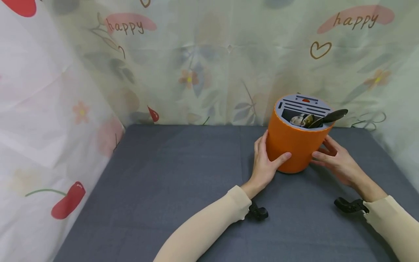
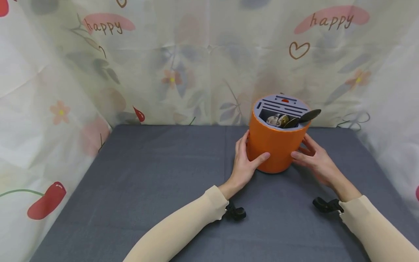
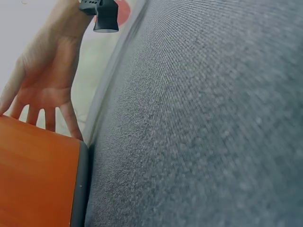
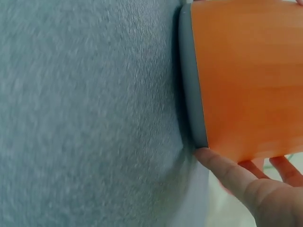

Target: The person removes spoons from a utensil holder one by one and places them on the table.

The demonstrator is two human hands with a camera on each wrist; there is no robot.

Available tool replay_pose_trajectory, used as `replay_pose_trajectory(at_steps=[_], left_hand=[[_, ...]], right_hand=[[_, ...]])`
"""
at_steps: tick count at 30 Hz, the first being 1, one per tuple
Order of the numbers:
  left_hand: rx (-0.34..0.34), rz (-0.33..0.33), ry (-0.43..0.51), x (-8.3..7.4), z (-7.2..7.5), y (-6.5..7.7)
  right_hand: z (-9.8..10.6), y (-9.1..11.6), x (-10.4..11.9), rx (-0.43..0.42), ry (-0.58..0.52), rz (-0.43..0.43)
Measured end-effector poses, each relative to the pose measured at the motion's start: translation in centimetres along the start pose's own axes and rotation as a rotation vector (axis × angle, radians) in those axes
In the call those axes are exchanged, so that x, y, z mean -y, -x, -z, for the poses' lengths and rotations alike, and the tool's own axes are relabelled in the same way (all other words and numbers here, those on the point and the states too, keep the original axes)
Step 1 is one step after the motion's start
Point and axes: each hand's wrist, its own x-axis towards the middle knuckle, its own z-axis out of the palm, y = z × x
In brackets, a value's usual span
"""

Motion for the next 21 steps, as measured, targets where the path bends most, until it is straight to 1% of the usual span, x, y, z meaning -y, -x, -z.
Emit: replay_pose_trajectory(at_steps=[10, 17, 21], left_hand=[[0.000, 0.010, -0.013, -0.27, -0.18, -0.05], [-0.012, -0.005, -0.027, -0.65, 0.27, -0.37], [-0.005, 0.001, -0.037, -0.56, 0.63, -0.44]], right_hand=[[0.57, -0.14, -0.30, 0.013, -0.018, 0.008], [0.35, -0.46, -0.21, 0.025, -0.064, 0.056], [-0.01, -0.59, -0.27, 0.019, -0.051, 0.049]])
